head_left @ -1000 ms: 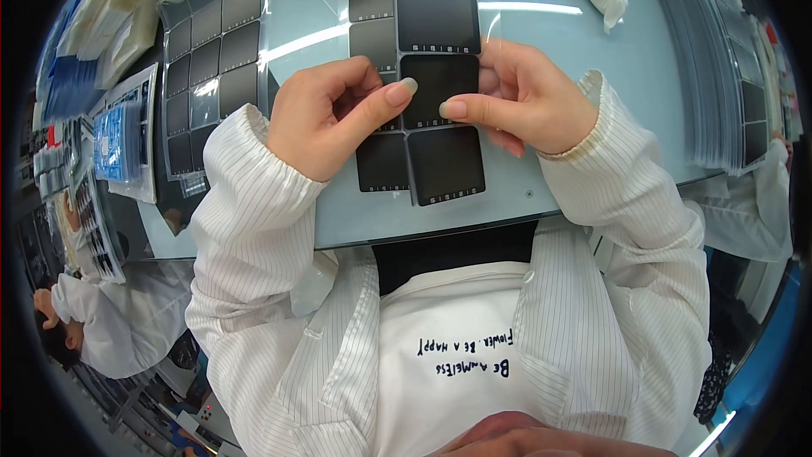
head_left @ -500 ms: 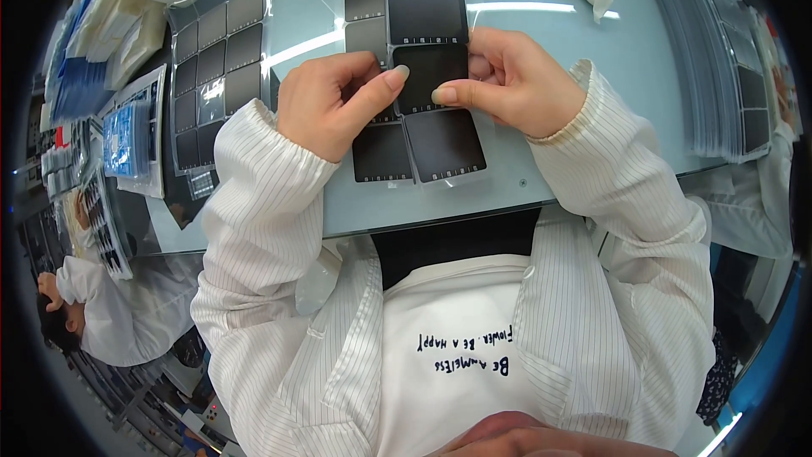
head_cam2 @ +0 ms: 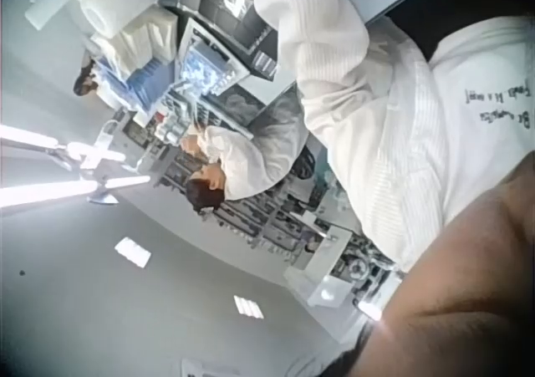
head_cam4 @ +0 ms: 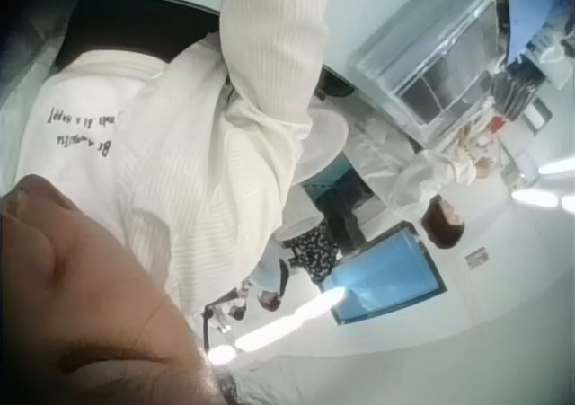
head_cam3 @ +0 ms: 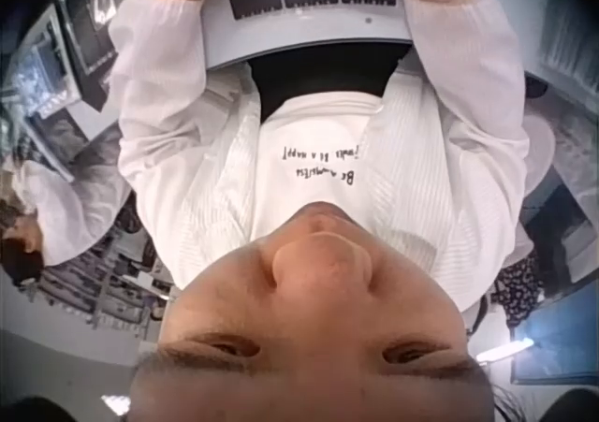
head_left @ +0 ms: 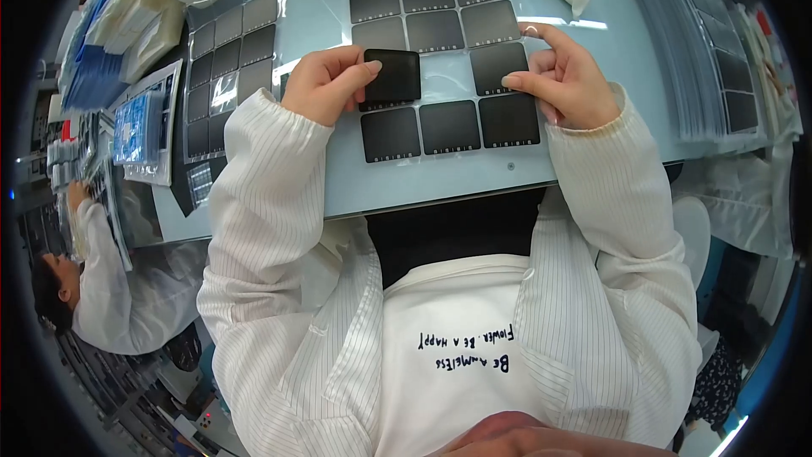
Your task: Inspecting and cleaning square plastic film sheets for defects at an industrial workstation.
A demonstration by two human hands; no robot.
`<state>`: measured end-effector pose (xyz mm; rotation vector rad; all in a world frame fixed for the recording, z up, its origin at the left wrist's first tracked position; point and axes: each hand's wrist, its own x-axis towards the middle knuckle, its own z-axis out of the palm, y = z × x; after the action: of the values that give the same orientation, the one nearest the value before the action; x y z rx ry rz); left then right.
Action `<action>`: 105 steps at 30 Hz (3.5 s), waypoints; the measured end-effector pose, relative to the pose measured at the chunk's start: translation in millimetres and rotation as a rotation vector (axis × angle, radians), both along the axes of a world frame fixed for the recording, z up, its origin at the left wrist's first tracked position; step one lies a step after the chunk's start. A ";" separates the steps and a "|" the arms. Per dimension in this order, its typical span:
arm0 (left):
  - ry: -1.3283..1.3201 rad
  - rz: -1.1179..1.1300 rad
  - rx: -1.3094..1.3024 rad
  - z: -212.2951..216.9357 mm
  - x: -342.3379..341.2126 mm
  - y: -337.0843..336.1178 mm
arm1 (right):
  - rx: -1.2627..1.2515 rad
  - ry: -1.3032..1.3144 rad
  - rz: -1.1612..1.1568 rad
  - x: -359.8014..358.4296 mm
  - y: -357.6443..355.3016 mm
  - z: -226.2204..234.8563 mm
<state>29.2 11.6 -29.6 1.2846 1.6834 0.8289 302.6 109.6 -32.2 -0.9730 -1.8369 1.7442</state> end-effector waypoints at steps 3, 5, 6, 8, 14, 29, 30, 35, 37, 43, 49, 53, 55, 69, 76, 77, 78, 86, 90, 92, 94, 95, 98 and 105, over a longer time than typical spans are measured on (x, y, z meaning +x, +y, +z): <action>-0.086 -0.050 0.027 7.2 -8.7 -4.5 | -0.004 0.005 -0.044 0.2 -1.7 2.7; -0.192 -0.027 0.103 18.3 -11.8 -17.7 | -0.002 0.029 -0.021 2.5 -0.4 -0.2; -0.305 -0.017 0.173 22.6 -11.7 -26.3 | 0.000 0.031 -0.016 4.0 0.4 -0.9; -0.370 0.062 0.142 23.8 -15.3 -54.6 | 0.019 0.004 0.012 6.7 2.2 -1.7; -0.190 -0.374 -0.068 29.6 -13.9 -153.7 | -0.013 -0.020 0.037 5.2 -1.3 2.2; -0.379 0.498 -0.608 -102.0 -68.0 -204.1 | 0.003 -0.027 -0.024 6.7 -1.8 1.4; -0.387 0.447 -0.584 -101.0 -64.4 -203.5 | 0.006 -0.057 -0.043 5.9 -3.2 3.2; -0.415 0.185 -0.468 -86.4 -46.5 -204.1 | 0.011 -0.022 -0.049 7.3 -2.1 -2.5; -0.431 0.079 -0.422 -78.2 -43.3 -202.8 | 0.011 -0.025 -0.055 5.8 -2.5 -1.8; -0.608 -0.624 -0.295 5.4 -56.3 -176.2 | -0.038 -0.001 -0.085 1.8 -4.8 4.4; 0.022 0.415 0.086 43.0 -110.9 -132.2 | 0.429 0.157 -0.483 12.6 13.0 -16.5; 0.232 0.627 0.200 -2.8 -200.6 -81.8 | 0.293 0.086 -0.535 14.5 10.9 -5.3; 0.570 0.706 0.061 -24.7 -221.9 -57.6 | 0.308 0.069 -0.522 14.2 11.5 -9.1; 0.952 0.881 -0.176 -23.4 -217.2 -4.3 | 0.310 0.000 -0.507 10.5 15.4 -5.4; 0.745 0.980 0.135 -36.1 -233.1 -8.7 | 0.314 0.064 -0.435 7.4 11.7 17.9; 0.652 0.945 0.189 -33.3 -239.0 -12.4 | 0.408 0.045 -0.402 2.1 8.5 26.2; 0.558 0.904 0.239 -30.9 -240.6 -15.4 | 0.501 0.021 -0.371 -3.4 5.2 35.4; 0.032 0.821 0.646 -6.4 -211.0 -20.6 | 1.185 -0.018 0.312 -138.7 -20.1 104.7; -0.043 0.807 0.640 1.5 -200.0 -15.8 | 1.295 -0.013 0.332 -230.2 -11.1 83.1; -0.023 0.752 0.677 1.5 -198.4 -14.0 | 1.281 -0.054 0.304 -273.3 -3.8 67.8; -0.005 0.742 0.688 6.5 -190.0 -15.9 | 1.283 -0.028 0.279 -302.2 -1.8 59.3; 0.040 0.732 0.682 10.4 -184.2 -17.1 | 1.281 -0.027 0.278 -314.9 1.0 52.3; 0.063 0.700 0.715 16.8 -173.3 -20.8 | 1.270 0.031 0.235 -336.0 4.4 45.1; 0.275 0.701 0.795 34.6 -152.4 -24.0 | 1.323 0.218 0.385 -341.9 29.1 61.7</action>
<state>-123.2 -12.4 5.0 1.3347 2.1634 1.9559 -39.3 138.7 29.5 0.1076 -2.4323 0.3958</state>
